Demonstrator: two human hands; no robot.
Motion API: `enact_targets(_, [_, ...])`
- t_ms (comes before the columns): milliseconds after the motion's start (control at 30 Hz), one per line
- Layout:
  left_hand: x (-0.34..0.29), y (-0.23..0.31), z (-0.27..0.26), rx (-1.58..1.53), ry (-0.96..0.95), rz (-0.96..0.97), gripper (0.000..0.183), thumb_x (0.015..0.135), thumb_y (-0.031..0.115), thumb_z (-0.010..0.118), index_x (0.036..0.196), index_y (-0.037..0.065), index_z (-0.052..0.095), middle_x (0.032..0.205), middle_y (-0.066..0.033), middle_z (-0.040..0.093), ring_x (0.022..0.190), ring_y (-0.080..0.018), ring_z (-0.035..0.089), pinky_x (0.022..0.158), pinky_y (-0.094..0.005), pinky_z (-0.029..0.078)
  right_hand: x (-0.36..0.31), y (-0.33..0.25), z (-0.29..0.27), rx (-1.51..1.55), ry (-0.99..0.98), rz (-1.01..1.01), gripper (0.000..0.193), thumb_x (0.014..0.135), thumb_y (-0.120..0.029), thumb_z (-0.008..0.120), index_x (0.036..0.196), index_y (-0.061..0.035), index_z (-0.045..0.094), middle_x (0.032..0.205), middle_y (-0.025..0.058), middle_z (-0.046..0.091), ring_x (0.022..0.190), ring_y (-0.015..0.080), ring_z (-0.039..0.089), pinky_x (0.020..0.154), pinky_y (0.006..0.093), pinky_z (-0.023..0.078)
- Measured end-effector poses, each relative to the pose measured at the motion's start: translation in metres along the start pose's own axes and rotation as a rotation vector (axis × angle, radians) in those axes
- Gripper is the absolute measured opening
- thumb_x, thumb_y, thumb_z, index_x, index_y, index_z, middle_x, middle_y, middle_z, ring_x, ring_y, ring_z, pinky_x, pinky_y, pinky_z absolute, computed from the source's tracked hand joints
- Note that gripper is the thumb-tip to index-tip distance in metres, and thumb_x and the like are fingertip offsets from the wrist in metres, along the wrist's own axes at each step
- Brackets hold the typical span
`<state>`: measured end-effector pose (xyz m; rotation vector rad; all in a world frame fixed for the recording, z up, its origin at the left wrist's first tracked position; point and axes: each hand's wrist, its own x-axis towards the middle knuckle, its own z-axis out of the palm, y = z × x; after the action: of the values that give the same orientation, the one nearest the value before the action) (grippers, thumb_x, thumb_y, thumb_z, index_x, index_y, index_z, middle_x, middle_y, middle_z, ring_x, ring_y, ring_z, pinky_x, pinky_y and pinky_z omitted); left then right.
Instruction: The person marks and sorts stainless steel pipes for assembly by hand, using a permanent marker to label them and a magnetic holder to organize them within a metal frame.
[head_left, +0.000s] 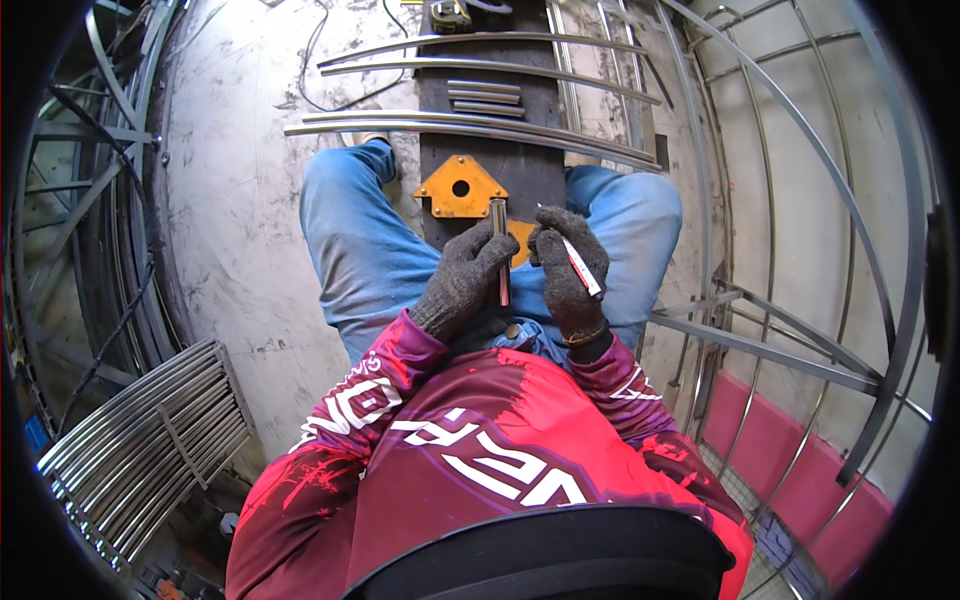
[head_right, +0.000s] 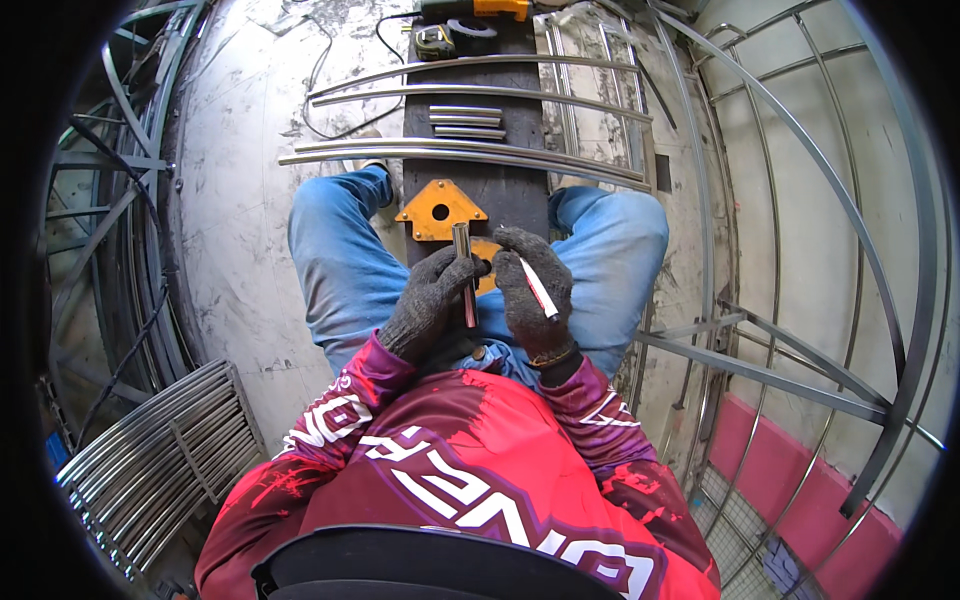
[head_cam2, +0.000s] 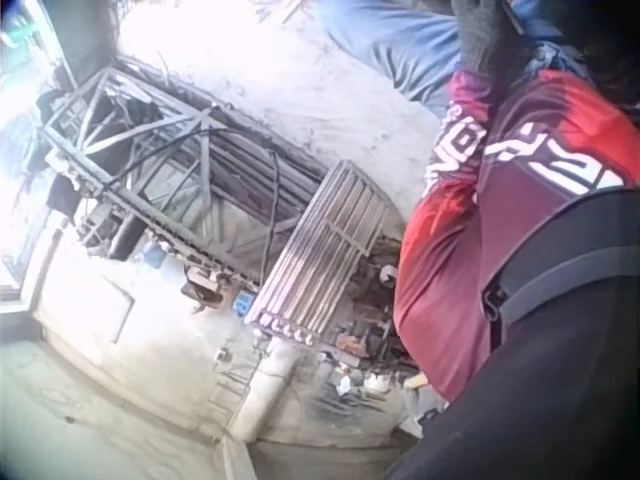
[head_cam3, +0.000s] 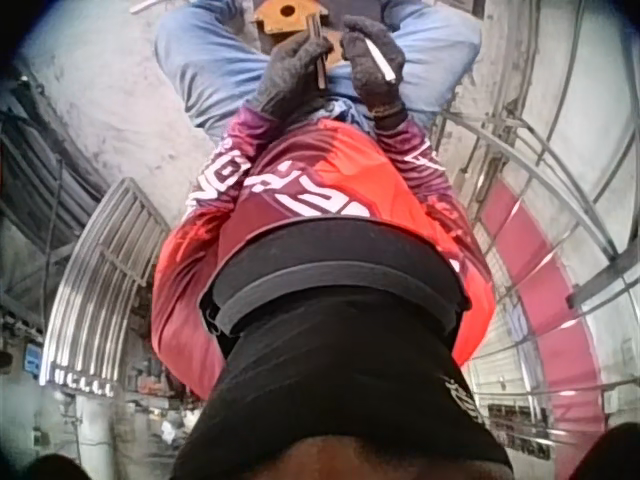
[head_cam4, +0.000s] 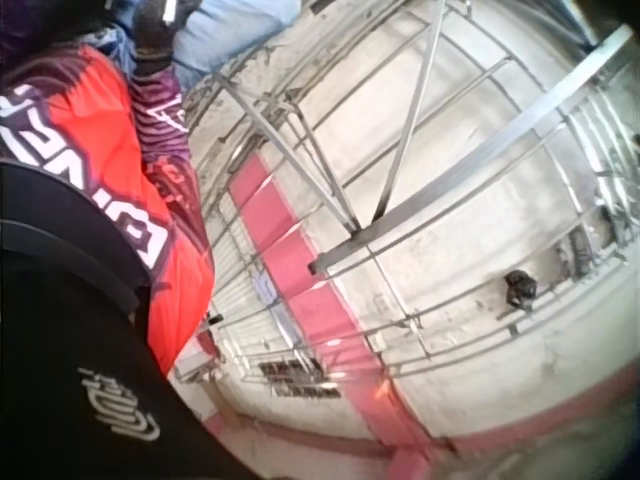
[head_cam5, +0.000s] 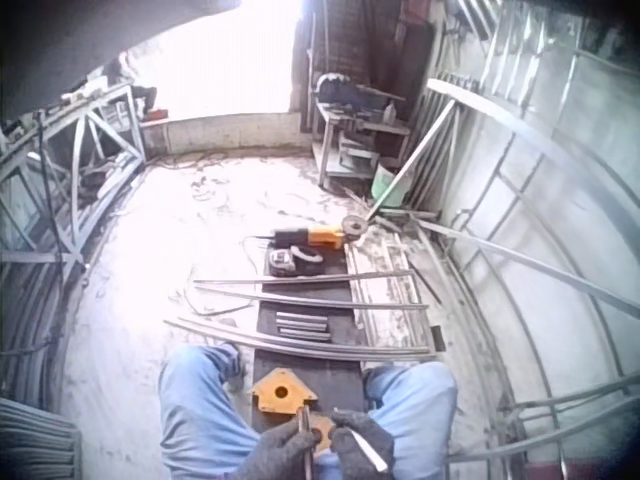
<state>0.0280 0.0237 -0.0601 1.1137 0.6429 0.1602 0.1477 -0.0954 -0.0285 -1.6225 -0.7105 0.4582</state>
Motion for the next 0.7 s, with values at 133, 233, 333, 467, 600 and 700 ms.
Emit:
enact_targets(133, [-0.006, 0.002, 0.0, 0.068, -0.059, -0.032, 0.033, 0.098, 0.024, 0.061, 0.119, -0.002, 0.063, 0.102, -0.0024, 0.065, 0.093, -0.0097, 0.057, 0.083, -0.0267, 0.047, -0.001, -0.011, 0.002, -0.044, 0.027, 0.101, 0.021, 0.09, -0.004, 0.066, 0.109, 0.0, 0.058, 0.093, 0.0135, 0.065, 0.084, 0.0252, 0.067, 0.073, 0.0356, 0.053])
enact_targets(233, [-0.002, 0.004, 0.006, 0.105, -0.048, 0.023, 0.03, 0.097, 0.024, 0.061, 0.109, -0.002, 0.064, 0.093, -0.0048, 0.062, 0.084, -0.0107, 0.055, 0.075, -0.0293, 0.046, 0.001, -0.01, 0.007, -0.144, 0.053, 0.002, 0.021, 0.09, -0.004, 0.066, 0.108, -0.0015, 0.056, 0.092, 0.0134, 0.064, 0.081, 0.0286, 0.067, 0.071, 0.0372, 0.053])
enact_targets(333, [0.004, 0.003, 0.008, 0.078, -0.023, 0.055, 0.029, 0.095, 0.024, 0.06, 0.104, -0.003, 0.064, 0.084, -0.0063, 0.06, 0.077, -0.0113, 0.053, 0.069, -0.031, 0.046, 0.005, -0.006, 0.008, -0.27, 0.043, -0.154, 0.022, 0.09, -0.003, 0.066, 0.109, -0.0024, 0.055, 0.093, 0.0153, 0.064, 0.08, 0.0334, 0.068, 0.07, 0.0395, 0.053])
enact_targets(467, [0.013, -0.011, 0.002, -0.071, -0.039, -0.024, 0.031, 0.095, 0.021, 0.06, 0.114, -0.003, 0.064, 0.09, -0.0046, 0.063, 0.082, -0.0113, 0.055, 0.074, -0.0302, 0.048, 0.004, -0.005, 0.009, -0.26, 0.036, -0.108, 0.02, 0.091, -0.004, 0.066, 0.109, -0.003, 0.056, 0.093, 0.0168, 0.064, 0.081, 0.0367, 0.068, 0.069, 0.0416, 0.053])
enact_targets(600, [0.014, -0.013, 0.006, -0.116, -0.045, 0.016, 0.03, 0.093, 0.019, 0.061, 0.114, -0.003, 0.064, 0.092, -0.0058, 0.063, 0.086, -0.0123, 0.057, 0.079, -0.031, 0.049, 0.003, -0.011, 0.009, -0.303, 0.014, -0.066, 0.021, 0.089, -0.002, 0.068, 0.108, -0.0029, 0.057, 0.093, 0.017, 0.065, 0.082, 0.0355, 0.069, 0.068, 0.0407, 0.054])
enact_targets(700, [0.014, -0.012, 0.004, -0.024, -0.064, -0.02, 0.029, 0.092, 0.016, 0.061, 0.113, -0.003, 0.064, 0.094, -0.007, 0.065, 0.088, -0.0126, 0.058, 0.082, -0.0312, 0.05, 0.006, -0.02, 0.01, -0.316, 0.003, -0.098, 0.022, 0.088, -0.001, 0.07, 0.107, -0.0023, 0.059, 0.093, 0.017, 0.066, 0.083, 0.0348, 0.07, 0.069, 0.0395, 0.054])
